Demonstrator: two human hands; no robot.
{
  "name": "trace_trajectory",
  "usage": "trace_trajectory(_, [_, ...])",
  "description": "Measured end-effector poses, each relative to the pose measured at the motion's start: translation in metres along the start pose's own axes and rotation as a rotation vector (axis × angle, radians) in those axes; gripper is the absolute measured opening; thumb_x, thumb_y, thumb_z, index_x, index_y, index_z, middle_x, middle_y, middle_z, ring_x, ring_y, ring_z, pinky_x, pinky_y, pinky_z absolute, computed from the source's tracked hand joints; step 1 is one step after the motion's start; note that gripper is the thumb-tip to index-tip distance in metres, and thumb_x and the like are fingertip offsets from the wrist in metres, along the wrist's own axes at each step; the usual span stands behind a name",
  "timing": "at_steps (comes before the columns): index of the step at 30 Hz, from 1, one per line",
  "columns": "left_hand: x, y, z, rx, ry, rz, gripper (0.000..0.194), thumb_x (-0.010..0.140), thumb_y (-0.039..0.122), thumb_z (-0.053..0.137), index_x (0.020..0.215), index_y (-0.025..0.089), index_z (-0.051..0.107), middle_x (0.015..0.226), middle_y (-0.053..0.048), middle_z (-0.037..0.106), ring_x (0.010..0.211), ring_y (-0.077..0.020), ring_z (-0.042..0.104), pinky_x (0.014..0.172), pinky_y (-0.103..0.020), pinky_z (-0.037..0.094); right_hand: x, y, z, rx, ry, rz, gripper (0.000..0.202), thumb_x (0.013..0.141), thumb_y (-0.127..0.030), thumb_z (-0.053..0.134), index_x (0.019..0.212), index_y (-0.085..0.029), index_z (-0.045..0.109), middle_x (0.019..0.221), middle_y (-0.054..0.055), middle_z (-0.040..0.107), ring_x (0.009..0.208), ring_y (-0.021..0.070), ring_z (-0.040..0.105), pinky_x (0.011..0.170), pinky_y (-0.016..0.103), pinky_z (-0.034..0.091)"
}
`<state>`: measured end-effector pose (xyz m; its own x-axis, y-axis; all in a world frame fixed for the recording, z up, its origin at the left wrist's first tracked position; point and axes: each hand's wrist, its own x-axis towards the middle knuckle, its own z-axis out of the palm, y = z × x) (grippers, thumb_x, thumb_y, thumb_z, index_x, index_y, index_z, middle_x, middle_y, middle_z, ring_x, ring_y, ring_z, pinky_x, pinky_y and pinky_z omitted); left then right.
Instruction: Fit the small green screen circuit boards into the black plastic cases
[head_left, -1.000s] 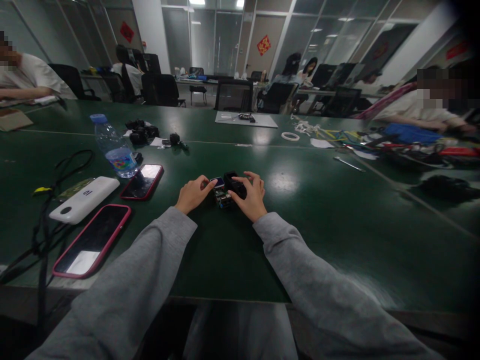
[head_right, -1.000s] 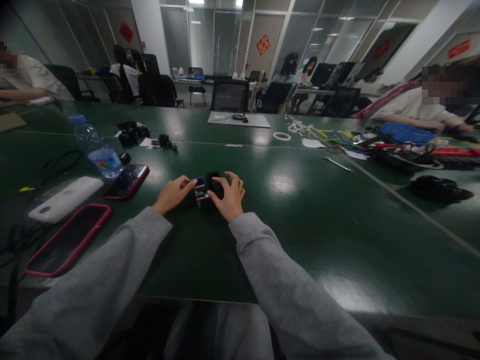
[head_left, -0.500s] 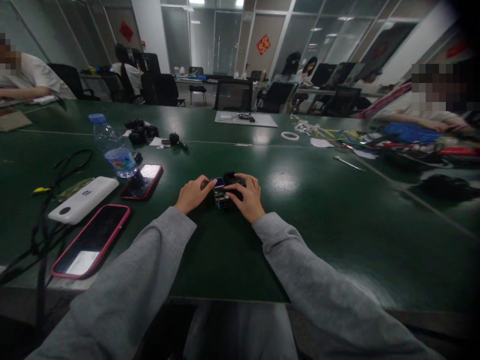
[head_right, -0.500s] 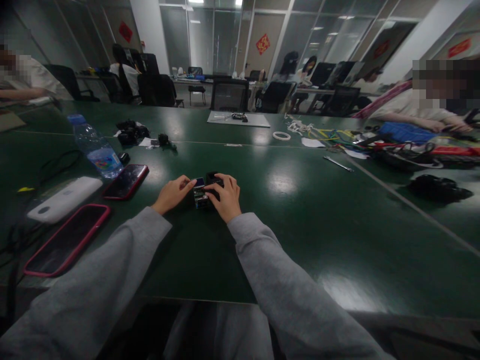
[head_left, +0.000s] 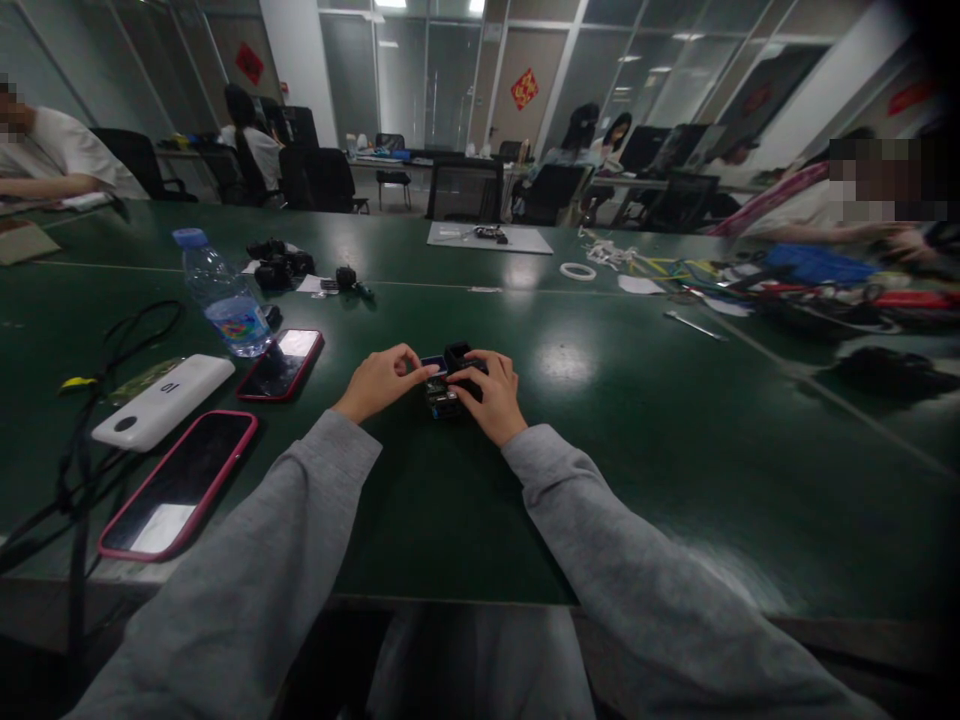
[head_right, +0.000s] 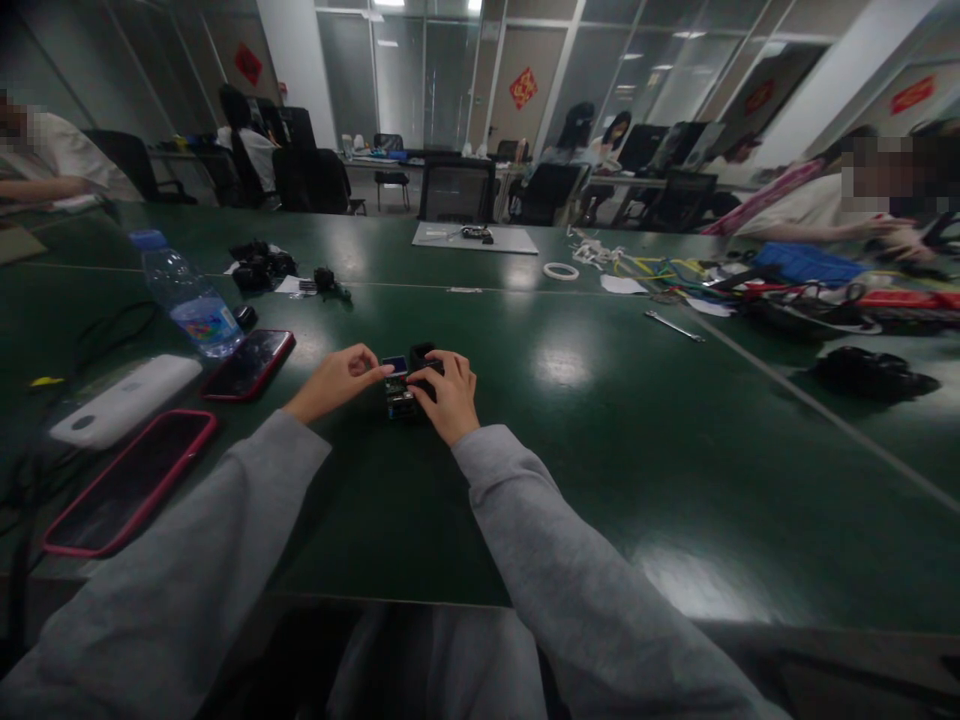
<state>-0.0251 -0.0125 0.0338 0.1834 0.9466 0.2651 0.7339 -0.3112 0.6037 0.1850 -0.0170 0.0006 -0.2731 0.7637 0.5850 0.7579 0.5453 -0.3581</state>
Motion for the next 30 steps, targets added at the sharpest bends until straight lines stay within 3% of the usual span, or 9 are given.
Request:
trace_trajectory(7, [-0.0043, 0.0035, -0.0060, -0.036, -0.146, 0.109, 0.036, 0.075, 0.052, 0.061, 0.088, 0.018, 0.065, 0.064, 0.001, 0.054, 0.056, -0.0106, 0.045, 0.055, -0.024, 0.033, -0.0001, 0.0010, 0.0006, -0.003, -0.005, 0.002, 0.010, 0.083, -0.030, 0.064, 0.092, -0.031, 0.067, 0.120, 0.002, 0.050, 0.117, 0.0262, 0.037, 0.090, 0.043, 0.037])
trace_trajectory(11, [-0.0048, 0.0033, -0.0054, -0.001, -0.136, 0.115, 0.031, 0.074, 0.048, 0.063, 0.087, 0.020, 0.067, 0.075, -0.002, 0.061, 0.068, -0.0136, 0.053, 0.062, -0.025, 0.037, 0.0001, 0.0014, 0.0008, 0.004, 0.000, 0.003, 0.010, 0.082, -0.030, 0.064, 0.092, -0.031, 0.067, 0.119, 0.002, 0.050, 0.116, 0.0256, 0.038, 0.090, 0.043, 0.037])
trace_trajectory(16, [-0.0052, 0.0033, -0.0064, 0.079, -0.092, 0.099, 0.034, 0.073, 0.051, 0.064, 0.090, 0.021, 0.066, 0.074, -0.001, 0.061, 0.065, -0.0135, 0.053, 0.060, -0.025, 0.036, 0.0000, 0.0015, 0.0008, 0.003, -0.013, 0.013, 0.010, 0.083, -0.030, 0.064, 0.093, -0.031, 0.067, 0.120, 0.002, 0.049, 0.116, 0.0257, 0.037, 0.089, 0.043, 0.036])
trace_trajectory(23, [-0.0062, 0.0067, -0.0082, 0.114, -0.109, 0.193, 0.023, 0.079, 0.044, 0.061, 0.087, 0.023, 0.068, 0.089, -0.002, 0.067, 0.075, -0.0146, 0.057, 0.064, -0.026, 0.039, 0.0001, 0.0011, 0.0003, 0.013, -0.019, 0.013, 0.010, 0.083, -0.029, 0.063, 0.093, -0.031, 0.066, 0.119, 0.002, 0.049, 0.117, 0.0261, 0.037, 0.088, 0.043, 0.037])
trace_trajectory(30, [-0.0069, 0.0085, -0.0092, 0.208, -0.112, 0.244, 0.021, 0.083, 0.041, 0.058, 0.092, 0.027, 0.070, 0.086, -0.002, 0.067, 0.074, -0.0142, 0.057, 0.064, -0.025, 0.038, 0.0003, 0.0008, 0.0000, 0.010, -0.035, 0.021, 0.011, 0.084, -0.029, 0.061, 0.094, -0.031, 0.066, 0.119, 0.002, 0.049, 0.117, 0.0264, 0.038, 0.087, 0.044, 0.038])
